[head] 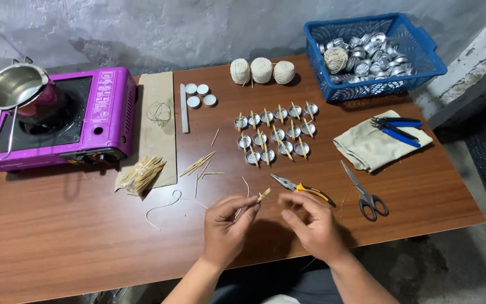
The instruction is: The person is assembling candle wicks by threading them through metal bases and crimping the bases with pliers to secure the wicks.
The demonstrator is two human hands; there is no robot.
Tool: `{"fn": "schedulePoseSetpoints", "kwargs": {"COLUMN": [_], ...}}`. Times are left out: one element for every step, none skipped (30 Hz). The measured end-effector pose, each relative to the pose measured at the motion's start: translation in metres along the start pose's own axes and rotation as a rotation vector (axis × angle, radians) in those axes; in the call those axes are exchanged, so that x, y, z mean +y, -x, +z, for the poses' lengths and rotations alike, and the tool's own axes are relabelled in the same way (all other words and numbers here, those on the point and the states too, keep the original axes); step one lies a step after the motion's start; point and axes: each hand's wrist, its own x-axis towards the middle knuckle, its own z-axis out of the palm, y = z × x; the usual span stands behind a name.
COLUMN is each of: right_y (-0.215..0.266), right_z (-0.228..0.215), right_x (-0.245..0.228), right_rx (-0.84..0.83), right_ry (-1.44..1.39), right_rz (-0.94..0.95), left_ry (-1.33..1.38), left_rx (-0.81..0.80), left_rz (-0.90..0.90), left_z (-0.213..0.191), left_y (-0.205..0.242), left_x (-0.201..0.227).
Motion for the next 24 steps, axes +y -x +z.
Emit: {"fn": "schedulePoseSetpoints", "kwargs": {"right_y": [0.001, 0.003, 0.006, 0.005, 0.002, -0.001, -0.002, -0.003, -0.005, -0.005, -0.004, -0.004, -0.003, -0.002, 0.000, 0.000, 0.000, -0.001, 0.000, 0.001, 0.002, 0.000, -0.002, -0.003], "right_z": [0.003, 0.006, 0.010, 0.012, 0.014, 0.017, 0.018, 0.019, 0.019, 0.020, 0.021, 0.021, 0.021, 0.021, 0.022, 0.022, 0.022, 0.022, 0.023, 0.025, 0.026, 0.025, 0.024, 0.023], "right_x": [-0.001, -0.002, -0.003, -0.002, -0.001, 0.000, -0.003, -0.006, -0.009, -0.010, -0.010, -0.011, -0.009, -0.006, -0.004, -0.003, -0.003, -0.002, 0.004, 0.010, 0.016, 0.013, 0.011, 0.008], "right_rx": [0.002, 0.011, 0.023, 0.026, 0.054, 0.082, 0.081, 0.088, 0.094, 0.092, 0.096, 0.100, 0.101, 0.104, 0.109, 0.110, 0.105, 0.099, 0.099, 0.078, 0.056, 0.056, 0.001, -0.057], "right_ry": [-0.001, -0.255, -0.510, -0.512, -0.517, -0.523, -0.523, -0.525, -0.527, -0.526, -0.515, -0.503, -0.501, -0.526, -0.551, -0.550, -0.596, -0.642, -0.642, -0.805, -0.966, -0.966, -1.092, -1.215], "right_rz": [0.001, 0.067, 0.136, 0.141, 0.119, 0.097, 0.099, 0.071, 0.041, 0.041, 0.046, 0.051, 0.051, 0.071, 0.092, 0.092, 0.096, 0.100, 0.099, 0.202, 0.308, 0.309, 0.445, 0.583], "left_ry": [-0.001, -0.032, -0.063, -0.063, -0.080, -0.098, -0.098, -0.111, -0.124, -0.125, -0.122, -0.120, -0.119, -0.131, -0.143, -0.141, -0.144, -0.147, -0.147, -0.111, -0.075, -0.075, -0.042, -0.008], "left_rx": [-0.002, 0.005, 0.009, 0.005, 0.009, 0.013, 0.014, 0.015, 0.017, 0.020, 0.020, 0.020, 0.019, 0.015, 0.010, 0.009, 0.014, 0.020, 0.020, 0.039, 0.057, 0.057, 0.053, 0.049], "left_rz": [-0.001, 0.100, 0.197, 0.193, 0.255, 0.318, 0.315, 0.334, 0.355, 0.355, 0.356, 0.357, 0.358, 0.364, 0.370, 0.370, 0.377, 0.384, 0.386, 0.336, 0.285, 0.284, 0.234, 0.183], "left_z": [0.002, 0.005, 0.007, 0.008, 0.008, 0.008, 0.008, 0.008, 0.008, 0.009, 0.009, 0.010, 0.010, 0.010, 0.011, 0.012, 0.012, 0.013, 0.015, 0.017, 0.019, 0.019, 0.020, 0.021], "left_y": [-0.001, -0.002, -0.002, 0.000, 0.000, 0.001, 0.001, 0.000, 0.000, 0.000, 0.001, 0.002, 0.002, 0.002, 0.003, 0.004, 0.003, 0.003, 0.004, 0.005, 0.007, 0.008, 0.009, 0.011], "left_x": [0.002, 0.004, 0.006, 0.006, 0.006, 0.006, 0.007, 0.008, 0.010, 0.009, 0.008, 0.007, 0.008, 0.008, 0.008, 0.010, 0.011, 0.012, 0.012, 0.011, 0.011, 0.010, 0.009, 0.008]}}
